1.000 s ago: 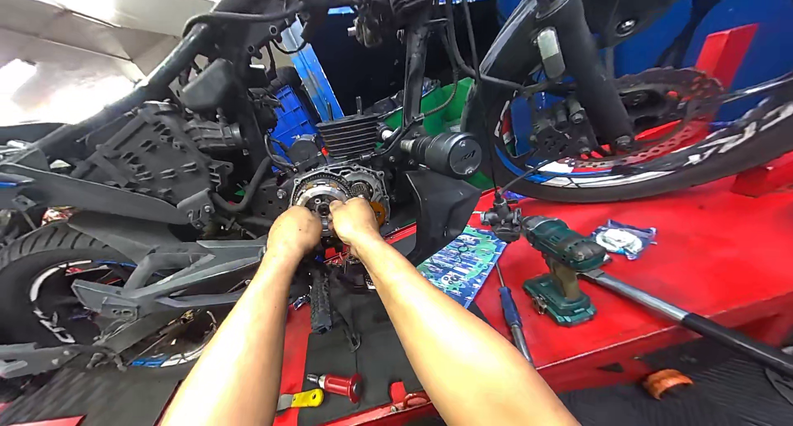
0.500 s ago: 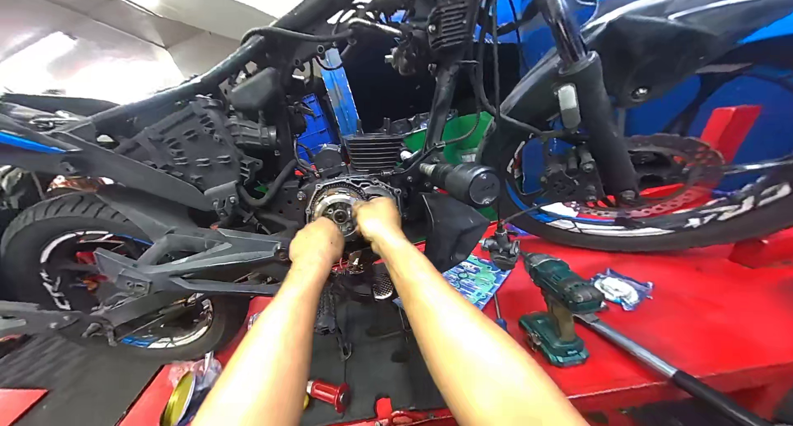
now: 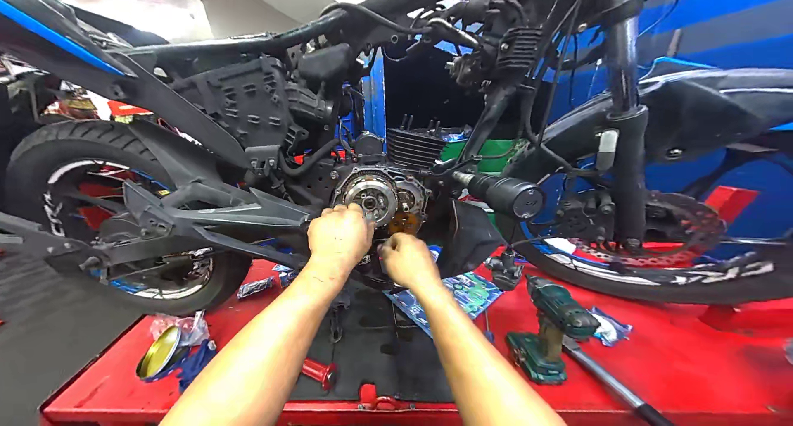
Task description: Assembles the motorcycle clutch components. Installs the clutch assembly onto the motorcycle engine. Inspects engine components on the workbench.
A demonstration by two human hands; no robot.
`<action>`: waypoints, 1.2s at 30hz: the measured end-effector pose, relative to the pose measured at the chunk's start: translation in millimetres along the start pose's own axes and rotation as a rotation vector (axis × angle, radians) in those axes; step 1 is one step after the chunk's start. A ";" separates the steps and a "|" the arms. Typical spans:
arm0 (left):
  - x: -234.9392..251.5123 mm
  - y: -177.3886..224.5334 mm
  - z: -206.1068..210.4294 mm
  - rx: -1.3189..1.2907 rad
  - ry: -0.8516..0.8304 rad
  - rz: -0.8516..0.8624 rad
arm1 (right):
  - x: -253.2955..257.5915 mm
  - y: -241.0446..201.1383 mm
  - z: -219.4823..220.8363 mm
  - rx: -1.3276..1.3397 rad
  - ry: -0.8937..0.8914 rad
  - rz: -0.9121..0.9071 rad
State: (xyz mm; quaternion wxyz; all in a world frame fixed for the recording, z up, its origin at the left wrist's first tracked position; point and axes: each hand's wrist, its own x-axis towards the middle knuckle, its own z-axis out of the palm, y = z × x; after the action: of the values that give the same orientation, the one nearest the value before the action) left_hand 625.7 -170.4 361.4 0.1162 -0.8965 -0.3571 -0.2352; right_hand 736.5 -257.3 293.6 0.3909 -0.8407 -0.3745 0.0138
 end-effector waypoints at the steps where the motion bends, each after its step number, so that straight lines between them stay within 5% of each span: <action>1: 0.9 6.8 -4.6 0.021 -0.023 0.002 | -5.5 -3.0 4.6 -0.072 -0.046 0.019; 12: 21.8 50.6 -5.7 0.005 -0.112 -0.123 | -23.3 -10.1 6.0 -0.277 -0.163 0.034; 14: 28.2 43.4 3.0 -0.283 -0.093 -0.189 | -24.5 -11.3 7.5 -0.280 -0.162 0.030; 17: 33.4 33.7 24.6 -1.348 -0.165 -0.487 | -23.5 -10.6 7.0 -0.265 -0.162 0.015; 19: 25.3 27.0 33.3 -1.725 -0.289 -0.608 | -23.3 -9.2 6.1 -0.246 -0.175 0.006; 21: 19.2 14.8 34.7 -1.524 -0.337 -0.569 | -21.8 -6.5 4.4 -0.192 -0.186 0.006; 23: 17.3 -0.3 32.9 -0.985 -0.211 -0.448 | -20.2 -2.0 3.4 -0.126 -0.152 0.018; 27: 15.6 -9.6 14.7 -0.235 0.016 -0.179 | -12.6 -5.9 4.8 -0.138 0.181 -0.065; 31: 14.9 1.0 8.3 0.026 0.098 0.006 | 7.4 -18.6 -1.2 -0.241 0.491 -0.173; 36: 12.0 10.8 3.1 0.080 0.042 -0.095 | 21.6 -30.3 -10.0 -0.394 0.527 -0.242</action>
State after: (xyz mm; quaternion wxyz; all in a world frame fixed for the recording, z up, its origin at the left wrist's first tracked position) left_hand 641.8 -170.0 364.3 0.1481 -0.8681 -0.4059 -0.2446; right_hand 736.4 -237.4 326.6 0.3033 -0.8241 -0.3532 -0.3227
